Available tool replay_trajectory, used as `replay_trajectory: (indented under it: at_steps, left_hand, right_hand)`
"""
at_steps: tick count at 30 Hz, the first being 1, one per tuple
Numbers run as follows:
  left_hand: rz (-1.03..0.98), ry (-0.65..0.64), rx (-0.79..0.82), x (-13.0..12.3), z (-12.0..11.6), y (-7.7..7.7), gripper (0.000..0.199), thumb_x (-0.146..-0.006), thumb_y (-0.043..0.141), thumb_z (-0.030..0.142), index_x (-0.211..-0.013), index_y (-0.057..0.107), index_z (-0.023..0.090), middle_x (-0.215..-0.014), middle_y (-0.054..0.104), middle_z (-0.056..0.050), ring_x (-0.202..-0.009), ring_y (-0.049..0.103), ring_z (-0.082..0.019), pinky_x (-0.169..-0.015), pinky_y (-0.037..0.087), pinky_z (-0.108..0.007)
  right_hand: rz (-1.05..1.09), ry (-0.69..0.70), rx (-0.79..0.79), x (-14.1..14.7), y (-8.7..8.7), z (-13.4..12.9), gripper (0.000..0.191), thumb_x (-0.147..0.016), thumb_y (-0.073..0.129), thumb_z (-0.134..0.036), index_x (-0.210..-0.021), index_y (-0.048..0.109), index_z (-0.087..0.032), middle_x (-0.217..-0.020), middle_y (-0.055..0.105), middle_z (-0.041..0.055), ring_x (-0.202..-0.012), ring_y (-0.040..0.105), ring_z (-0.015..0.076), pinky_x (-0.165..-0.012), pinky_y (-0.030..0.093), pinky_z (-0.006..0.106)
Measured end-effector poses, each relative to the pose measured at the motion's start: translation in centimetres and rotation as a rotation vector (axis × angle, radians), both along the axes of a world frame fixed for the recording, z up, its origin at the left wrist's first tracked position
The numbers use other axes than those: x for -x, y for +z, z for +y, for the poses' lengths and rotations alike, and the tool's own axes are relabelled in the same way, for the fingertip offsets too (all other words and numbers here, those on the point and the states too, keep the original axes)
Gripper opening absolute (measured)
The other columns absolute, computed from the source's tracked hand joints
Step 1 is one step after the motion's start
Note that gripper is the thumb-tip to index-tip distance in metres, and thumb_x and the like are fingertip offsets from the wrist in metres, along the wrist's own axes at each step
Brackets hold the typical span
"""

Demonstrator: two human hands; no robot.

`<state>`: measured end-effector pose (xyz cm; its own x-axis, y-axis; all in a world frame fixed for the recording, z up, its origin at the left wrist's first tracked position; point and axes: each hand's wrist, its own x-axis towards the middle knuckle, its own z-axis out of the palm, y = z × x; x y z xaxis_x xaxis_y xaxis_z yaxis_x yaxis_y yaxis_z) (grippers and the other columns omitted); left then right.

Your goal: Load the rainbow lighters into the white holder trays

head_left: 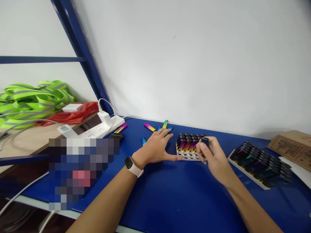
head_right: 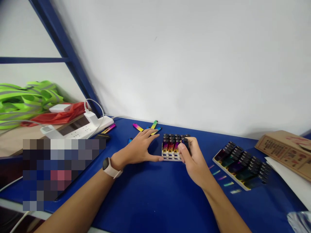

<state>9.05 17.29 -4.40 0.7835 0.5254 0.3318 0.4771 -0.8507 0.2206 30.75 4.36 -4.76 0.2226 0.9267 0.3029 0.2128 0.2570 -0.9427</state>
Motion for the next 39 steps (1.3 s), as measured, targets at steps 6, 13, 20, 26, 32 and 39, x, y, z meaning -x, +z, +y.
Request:
replay_trajectory:
  at_steps: [6,13,20,26,32,39]
  left_hand:
    - [0.121,0.014,0.017,0.2,0.6,-0.7,0.099,-0.084,0.040,0.086,-0.149,0.046,0.012,-0.166,0.030,-0.017,-0.156,0.021,-0.034,-0.128,0.018,-0.050]
    - [0.118,0.129,-0.086,-0.2,-0.1,1.0,0.036,-0.103,0.043,0.041,-0.105,0.068,0.016,-0.109,0.073,-0.012,-0.100,0.070,-0.026,-0.090,0.054,-0.042]
    - [0.152,0.196,-0.177,-1.0,-0.8,0.3,0.027,-0.097,0.056,0.034,-0.114,0.063,0.013,-0.111,0.067,-0.014,-0.110,0.062,-0.032,-0.097,0.051,-0.048]
    - [0.181,0.220,-0.123,-1.2,-1.2,-0.1,0.023,-0.097,0.050,0.023,-0.113,0.064,0.012,-0.106,0.065,-0.015,-0.104,0.064,-0.030,-0.091,0.054,-0.046]
    - [0.156,0.238,-0.080,-0.9,-1.2,-0.4,0.019,-0.098,0.049,0.021,-0.104,0.063,0.011,-0.107,0.063,-0.016,-0.099,0.065,-0.028,-0.087,0.056,-0.043]
    - [-0.158,0.255,-0.053,-0.9,-1.6,1.7,0.028,-0.104,0.041,0.029,-0.125,0.053,0.013,-0.117,0.059,-0.013,-0.104,0.062,-0.025,-0.093,0.056,-0.044]
  right_hand:
    - [-0.388,-0.087,-0.179,0.4,0.0,-0.1,0.016,-0.098,0.062,-0.037,-0.101,0.066,-0.022,-0.092,0.062,0.0046,-0.080,0.057,0.0186,-0.072,0.045,0.034]
    - [-0.403,-0.053,-0.193,0.5,-1.2,0.5,0.017,-0.094,0.069,-0.033,-0.109,0.072,-0.025,-0.103,0.070,0.0061,-0.088,0.067,0.0211,-0.078,0.053,0.035]
    - [-0.522,-0.060,-0.144,1.1,-1.6,0.9,0.024,-0.093,0.070,-0.036,-0.115,0.069,-0.026,-0.100,0.077,0.0050,-0.086,0.073,0.0218,-0.079,0.058,0.034]
    - [-0.680,-0.224,-0.327,1.3,-1.9,1.6,0.019,-0.092,0.072,-0.033,-0.106,0.064,-0.023,-0.079,0.072,0.0009,-0.065,0.069,0.0168,-0.065,0.056,0.029]
    - [-0.792,-0.232,-0.384,1.5,-1.4,1.3,0.017,-0.100,0.059,-0.027,-0.113,0.069,-0.023,-0.083,0.063,0.0022,-0.058,0.054,0.0128,-0.063,0.050,0.029]
    - [-0.476,-0.274,-0.168,1.5,-0.4,-0.3,0.020,-0.099,0.057,-0.035,-0.109,0.070,-0.023,-0.082,0.067,0.0019,-0.063,0.061,0.0145,-0.059,0.049,0.028]
